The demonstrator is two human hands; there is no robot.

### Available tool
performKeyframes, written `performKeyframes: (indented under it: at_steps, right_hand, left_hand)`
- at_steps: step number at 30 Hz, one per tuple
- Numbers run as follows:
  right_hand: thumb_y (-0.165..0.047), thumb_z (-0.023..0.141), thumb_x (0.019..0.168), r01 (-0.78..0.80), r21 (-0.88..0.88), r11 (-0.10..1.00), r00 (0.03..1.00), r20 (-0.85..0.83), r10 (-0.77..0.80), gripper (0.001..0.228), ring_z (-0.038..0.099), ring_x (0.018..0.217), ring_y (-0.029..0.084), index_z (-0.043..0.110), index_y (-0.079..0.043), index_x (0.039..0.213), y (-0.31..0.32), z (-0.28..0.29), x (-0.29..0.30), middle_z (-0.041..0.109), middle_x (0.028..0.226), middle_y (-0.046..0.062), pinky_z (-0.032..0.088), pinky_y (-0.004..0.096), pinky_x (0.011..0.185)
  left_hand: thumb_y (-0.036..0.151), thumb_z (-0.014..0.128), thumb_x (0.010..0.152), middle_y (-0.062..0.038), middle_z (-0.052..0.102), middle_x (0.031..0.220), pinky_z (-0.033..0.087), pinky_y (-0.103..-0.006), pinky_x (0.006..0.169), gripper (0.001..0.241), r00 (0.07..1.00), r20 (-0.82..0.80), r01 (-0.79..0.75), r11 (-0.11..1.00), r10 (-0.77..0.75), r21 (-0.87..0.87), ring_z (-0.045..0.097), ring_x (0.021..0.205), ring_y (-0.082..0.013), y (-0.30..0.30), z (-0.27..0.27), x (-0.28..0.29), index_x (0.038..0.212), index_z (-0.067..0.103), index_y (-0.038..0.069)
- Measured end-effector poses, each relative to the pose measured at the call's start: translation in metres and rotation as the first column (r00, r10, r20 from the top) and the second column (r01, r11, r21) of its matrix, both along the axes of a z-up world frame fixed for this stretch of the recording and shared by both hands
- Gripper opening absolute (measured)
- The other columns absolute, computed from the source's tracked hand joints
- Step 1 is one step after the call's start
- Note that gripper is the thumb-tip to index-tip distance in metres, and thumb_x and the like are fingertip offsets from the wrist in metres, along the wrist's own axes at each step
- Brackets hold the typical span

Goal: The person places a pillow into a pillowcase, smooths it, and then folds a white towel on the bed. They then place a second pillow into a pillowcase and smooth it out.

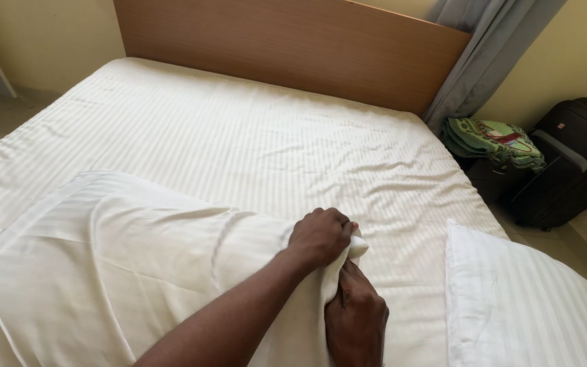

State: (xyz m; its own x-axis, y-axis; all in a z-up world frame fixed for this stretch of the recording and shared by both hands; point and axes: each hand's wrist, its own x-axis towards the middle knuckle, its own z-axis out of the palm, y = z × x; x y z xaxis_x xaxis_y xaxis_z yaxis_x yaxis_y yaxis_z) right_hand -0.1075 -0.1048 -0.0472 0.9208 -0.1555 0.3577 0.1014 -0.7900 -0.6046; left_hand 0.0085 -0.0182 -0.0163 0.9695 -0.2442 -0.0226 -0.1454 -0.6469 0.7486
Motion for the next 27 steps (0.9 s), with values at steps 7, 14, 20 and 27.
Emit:
performKeyframes:
  at_steps: [7, 14, 20, 27]
  right_hand:
    - [-0.034, 0.064, 0.096, -0.022, -0.362, 0.932, 0.955, -0.283, -0.088, 0.033, 0.071, 0.093, 0.014, 0.067, -0.004, 0.111, -0.070, -0.175, 0.100, 0.075, 0.100, 0.006, 0.054, 0.031, 0.080]
    - [-0.030, 0.071, 0.097, -0.266, -0.915, 0.303, 0.619, -0.403, -0.674, 0.012, 0.067, 0.083, 0.002, 0.077, -0.024, 0.105, 0.016, 0.029, 0.047, 0.078, 0.098, -0.013, 0.053, 0.023, 0.075]
    - [-0.012, 0.064, 0.101, 0.144, -0.734, 0.663, 0.855, -0.246, -0.457, 0.015, 0.064, 0.103, 0.022, 0.074, -0.008, 0.111, -0.026, -0.028, 0.061, 0.068, 0.116, 0.007, 0.053, 0.036, 0.086]
    - [-0.021, 0.069, 0.081, -0.065, -0.192, 0.979, 0.993, -0.106, 0.045, 0.039, 0.066, 0.113, 0.026, 0.071, -0.009, 0.117, -0.050, 0.001, 0.041, 0.070, 0.123, 0.008, 0.058, 0.039, 0.097]
  left_hand:
    - [0.031, 0.053, 0.103, -0.010, 0.063, 0.056, 0.047, -0.0434, 0.062, 0.048, 0.953, 0.288, 0.138, 0.981, -0.094, -0.135, 0.057, 0.053, -0.0279, -0.055, 0.028, -0.044, 0.064, 0.068, 0.008]
    - [0.033, 0.055, 0.109, -0.018, 0.062, 0.061, 0.049, -0.0523, 0.064, 0.051, 0.923, 0.323, 0.249, 0.965, -0.211, -0.079, 0.060, 0.055, -0.0360, -0.073, 0.007, -0.075, 0.069, 0.067, 0.005]
    - [0.031, 0.068, 0.094, -0.017, 0.075, 0.107, 0.047, -0.0505, 0.101, 0.038, 0.800, 0.540, 0.350, 0.934, -0.262, -0.065, 0.066, 0.112, -0.0346, -0.013, 0.011, -0.108, 0.119, 0.069, 0.002]
    - [0.050, 0.068, 0.098, -0.013, 0.066, 0.125, 0.049, -0.0479, 0.094, 0.050, 0.833, 0.476, 0.220, 0.959, -0.281, 0.181, 0.061, 0.116, -0.0309, 0.100, -0.068, -0.176, 0.123, 0.068, 0.006]
